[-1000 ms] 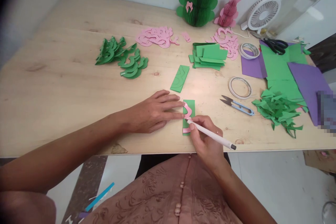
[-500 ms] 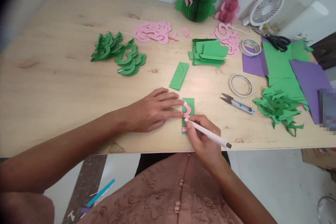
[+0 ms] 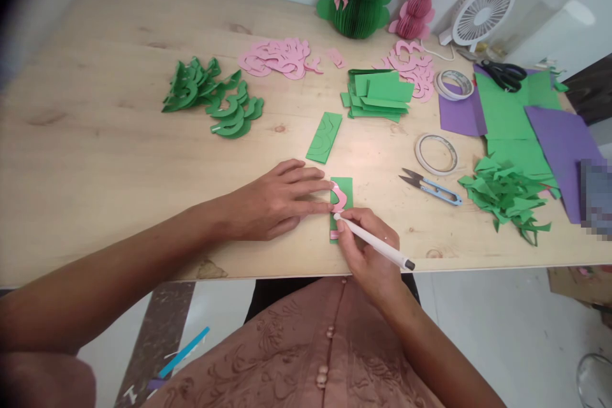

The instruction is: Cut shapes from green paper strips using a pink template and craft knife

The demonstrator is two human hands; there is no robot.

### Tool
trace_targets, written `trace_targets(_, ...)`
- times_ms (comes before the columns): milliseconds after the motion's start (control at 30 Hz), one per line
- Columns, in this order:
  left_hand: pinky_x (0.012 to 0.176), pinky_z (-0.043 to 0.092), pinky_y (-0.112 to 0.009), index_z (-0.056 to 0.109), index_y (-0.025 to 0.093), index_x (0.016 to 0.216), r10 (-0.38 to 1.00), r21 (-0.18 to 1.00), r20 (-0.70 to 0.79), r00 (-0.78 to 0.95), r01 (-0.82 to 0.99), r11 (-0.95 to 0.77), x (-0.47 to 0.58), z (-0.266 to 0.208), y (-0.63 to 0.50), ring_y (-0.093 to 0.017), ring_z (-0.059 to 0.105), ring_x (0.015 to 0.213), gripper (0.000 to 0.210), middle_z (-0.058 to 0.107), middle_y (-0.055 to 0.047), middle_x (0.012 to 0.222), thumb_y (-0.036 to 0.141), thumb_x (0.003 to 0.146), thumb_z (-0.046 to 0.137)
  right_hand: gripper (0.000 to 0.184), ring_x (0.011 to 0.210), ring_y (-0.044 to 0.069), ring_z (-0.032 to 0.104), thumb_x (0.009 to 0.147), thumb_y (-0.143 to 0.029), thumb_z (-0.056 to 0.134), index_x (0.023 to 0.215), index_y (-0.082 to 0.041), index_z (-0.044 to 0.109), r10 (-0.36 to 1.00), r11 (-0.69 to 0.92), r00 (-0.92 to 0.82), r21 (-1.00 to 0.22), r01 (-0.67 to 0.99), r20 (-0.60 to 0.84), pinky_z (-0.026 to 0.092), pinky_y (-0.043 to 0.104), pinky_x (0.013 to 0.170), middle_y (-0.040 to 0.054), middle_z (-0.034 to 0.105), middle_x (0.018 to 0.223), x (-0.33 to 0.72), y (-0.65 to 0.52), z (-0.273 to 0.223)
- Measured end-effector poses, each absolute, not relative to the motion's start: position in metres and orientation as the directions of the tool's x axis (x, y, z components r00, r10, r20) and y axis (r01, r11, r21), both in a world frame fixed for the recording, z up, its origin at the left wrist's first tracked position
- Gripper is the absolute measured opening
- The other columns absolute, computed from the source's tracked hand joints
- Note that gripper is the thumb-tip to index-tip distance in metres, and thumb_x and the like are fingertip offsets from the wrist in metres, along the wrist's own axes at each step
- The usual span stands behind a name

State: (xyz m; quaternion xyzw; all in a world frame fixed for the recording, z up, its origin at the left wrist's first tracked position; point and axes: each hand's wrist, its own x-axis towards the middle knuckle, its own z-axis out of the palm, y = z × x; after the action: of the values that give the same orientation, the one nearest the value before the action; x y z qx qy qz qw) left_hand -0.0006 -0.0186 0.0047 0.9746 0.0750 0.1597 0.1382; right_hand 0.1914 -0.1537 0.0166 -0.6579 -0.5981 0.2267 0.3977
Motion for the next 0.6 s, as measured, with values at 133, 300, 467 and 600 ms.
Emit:
trace_targets(133, 0.109, 0.033, -0.048, 0.059, 0.028, 0.132, 0.185, 0.293, 0.291, 0.939, 0.097, -0.951, -0.0005, 0.0041, -0.0183, -0.028, 0.047, 0.129, 0.046, 0.055, -0.007, 0.141, 0.014, 0.089, 0.049, 0.005, 0.064, 0.015, 0.071, 0.091, -0.025, 0.059, 0.092, -0.023, 0.064, 0.968, 0.025, 0.181, -0.788, 0.616, 0.172, 0.055, 0.026, 0.058, -0.0007, 0.073, 0.074, 0.1911, -0.1542, 0.0166)
trace_targets(300, 0.108, 0.034, -0.048, 0.059, 0.028, 0.131, 0.186, 0.291, 0.288, 0.939, 0.099, -0.952, -0.0002, 0.0052, -0.0184, -0.028, 0.048, 0.129, 0.045, 0.056, -0.007, 0.140, 0.014, 0.089, 0.049, 0.005, 0.064, 0.015, 0.070, 0.092, -0.025, 0.058, 0.091, -0.023, 0.063, 0.968, 0.016, 0.185, -0.781, 0.624, 0.168, 0.055, 0.026, 0.059, -0.0003, 0.073, 0.074, 0.1901, -0.1545, 0.0174)
trace_targets(467, 0.108, 0.034, -0.047, 0.059, 0.028, 0.131, 0.185, 0.291, 0.288, 0.940, 0.098, -0.952, -0.0001, 0.0052, -0.0185, -0.028, 0.048, 0.129, 0.046, 0.056, -0.007, 0.140, 0.013, 0.088, 0.050, 0.006, 0.066, 0.016, 0.071, 0.092, -0.027, 0.058, 0.093, -0.024, 0.063, 0.969, 0.004, 0.191, -0.781, 0.625, 0.158, 0.057, 0.027, 0.060, 0.0002, 0.073, 0.077, 0.1911, -0.1560, 0.0154)
trace_targets(600, 0.108, 0.034, -0.047, 0.059, 0.028, 0.131, 0.183, 0.290, 0.291, 0.939, 0.096, -0.952, 0.0000, 0.0045, -0.0185, -0.028, 0.048, 0.128, 0.045, 0.056, -0.007, 0.141, 0.013, 0.089, 0.049, 0.005, 0.066, 0.016, 0.072, 0.092, -0.026, 0.058, 0.093, -0.024, 0.063, 0.967, 0.010, 0.193, -0.785, 0.619, 0.165, 0.057, 0.026, 0.060, -0.0002, 0.073, 0.078, 0.1910, -0.1571, 0.0146)
